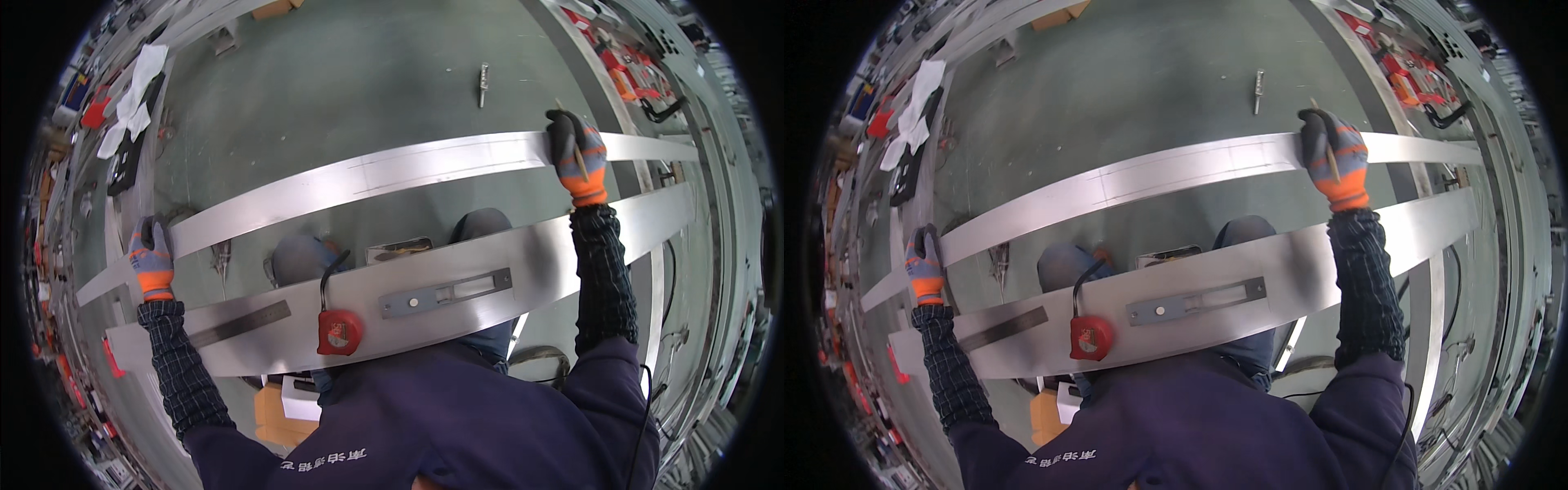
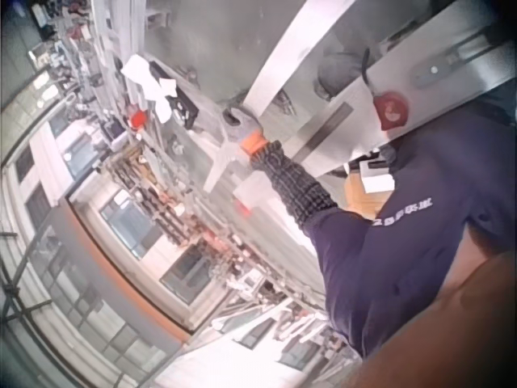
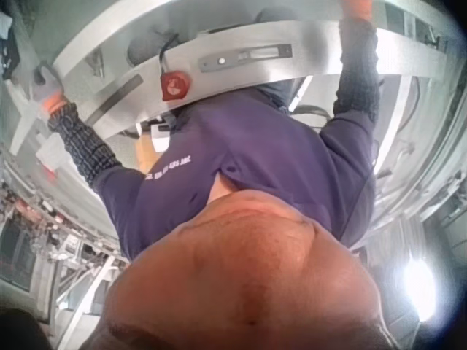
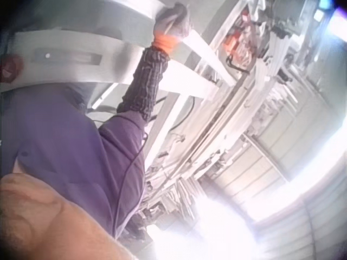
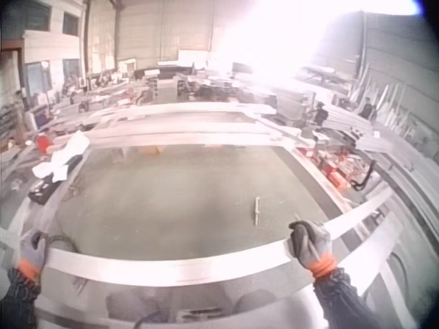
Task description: The person measures and marks a long metal beam using a ruler and pencil, then consults a printed document while seated at a workbench. They continue to mark the beam at multiple points, referencing the document repeatedly.
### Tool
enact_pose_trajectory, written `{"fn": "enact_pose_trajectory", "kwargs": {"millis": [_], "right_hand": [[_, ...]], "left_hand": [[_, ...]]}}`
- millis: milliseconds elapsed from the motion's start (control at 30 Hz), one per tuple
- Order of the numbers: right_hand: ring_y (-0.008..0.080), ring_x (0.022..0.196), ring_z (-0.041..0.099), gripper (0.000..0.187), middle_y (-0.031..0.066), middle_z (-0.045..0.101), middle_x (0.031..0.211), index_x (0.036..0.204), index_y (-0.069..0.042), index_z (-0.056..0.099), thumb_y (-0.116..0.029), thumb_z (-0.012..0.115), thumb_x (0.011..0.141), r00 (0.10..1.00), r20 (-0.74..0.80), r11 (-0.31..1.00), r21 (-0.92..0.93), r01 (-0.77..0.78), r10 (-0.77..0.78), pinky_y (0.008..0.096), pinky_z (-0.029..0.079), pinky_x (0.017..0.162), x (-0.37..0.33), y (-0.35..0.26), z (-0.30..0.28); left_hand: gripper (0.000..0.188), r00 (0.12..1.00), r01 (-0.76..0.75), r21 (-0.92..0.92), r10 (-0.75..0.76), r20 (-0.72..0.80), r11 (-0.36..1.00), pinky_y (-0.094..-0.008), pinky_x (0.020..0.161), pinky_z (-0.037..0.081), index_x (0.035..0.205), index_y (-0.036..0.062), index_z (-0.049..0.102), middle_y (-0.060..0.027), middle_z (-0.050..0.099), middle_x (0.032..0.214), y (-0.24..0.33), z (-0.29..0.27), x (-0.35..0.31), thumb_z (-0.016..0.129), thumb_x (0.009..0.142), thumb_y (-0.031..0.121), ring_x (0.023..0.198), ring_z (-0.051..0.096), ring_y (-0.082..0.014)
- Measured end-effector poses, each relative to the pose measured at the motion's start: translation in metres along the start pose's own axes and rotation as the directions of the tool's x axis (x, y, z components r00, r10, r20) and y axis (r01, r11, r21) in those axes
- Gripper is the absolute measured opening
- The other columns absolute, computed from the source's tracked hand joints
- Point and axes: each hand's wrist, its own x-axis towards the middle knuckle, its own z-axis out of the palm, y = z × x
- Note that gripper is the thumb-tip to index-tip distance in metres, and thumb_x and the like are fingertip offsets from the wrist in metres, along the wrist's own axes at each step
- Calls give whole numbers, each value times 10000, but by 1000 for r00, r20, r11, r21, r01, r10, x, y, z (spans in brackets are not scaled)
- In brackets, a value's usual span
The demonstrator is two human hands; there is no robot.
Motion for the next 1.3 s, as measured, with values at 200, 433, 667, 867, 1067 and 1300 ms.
{"fn": "enact_pose_trajectory", "kwargs": {"millis": [200, 433, 667, 867, 1067, 1300], "right_hand": [[382, 886, 702, 239, 157, 742, 938, 1059, -91, 742, -244, 567, 1002, 996, 49, 992, -102, -75, 80, 442, 542, 819, 15, 18, 10], [386, 947, 696, 273, 163, 743, 993, 1085, -118, 743, -290, 542, 1019, 992, 74, 988, -125, -89, 99, 439, 544, 826, 20, 23, 21], [322, 1049, 706, 322, 133, 741, 1113, 1250, -140, 689, -288, 458, 1081, 987, 157, 990, -138, -13, 34, 395, 523, 921, 24, 71, 15], [284, 1121, 696, 349, 149, 710, 1210, 1324, -125, 655, -251, 421, 1097, 985, 169, 999, -30, 20, -15, 369, 508, 993, 31, 82, 28], [230, 1146, 681, 390, 138, 692, 1245, 1385, -65, 601, -284, 418, 1120, 986, 166, 997, 70, 22, -33, 336, 517, 983, 27, 93, 27], [216, 1203, 626, 384, 136, 654, 1315, 1434, -41, 554, -210, 449, 1106, 991, 125, 942, 336, 3, -47, 319, 481, 1055, 9, 119, 34]], "left_hand": [[310, 974, -226, 458, 194, 117, 860, -407, 920, 529, 1166, -11, 692, -202, 735, 1096, -20, 7, 29, 605, 1021, 249, 1032, 695, -368], [400, 979, -198, 482, 144, 147, 853, -419, 925, 528, 1175, 18, 695, -198, 739, 1114, -6, 8, 29, 578, 1021, 368, 1057, 692, -379], [407, 995, -89, 423, 64, 73, 902, -455, 952, 515, 1195, 99, 704, -189, 718, 1151, 68, 5, 34, 654, 945, 416, 1087, 662, -404], [381, 965, -170, 314, 223, -141, 934, -464, 988, 496, 1239, 101, 674, -158, 712, 1168, 84, -49, -60, 717, 916, 300, 1137, 633, -376], [316, 965, 98, 267, -26, -262, 959, -416, 958, 516, 1230, 68, 683, -151, 716, 1148, 71, -113, -188, 707, 936, 179, 1108, 657, -350], [294, 893, 350, 139, -286, -348, 926, -358, 904, 534, 1260, 51, 667, -162, 723, 1129, 42, -132, -255, 638, 994, 173, 1051, 697, -263]]}}
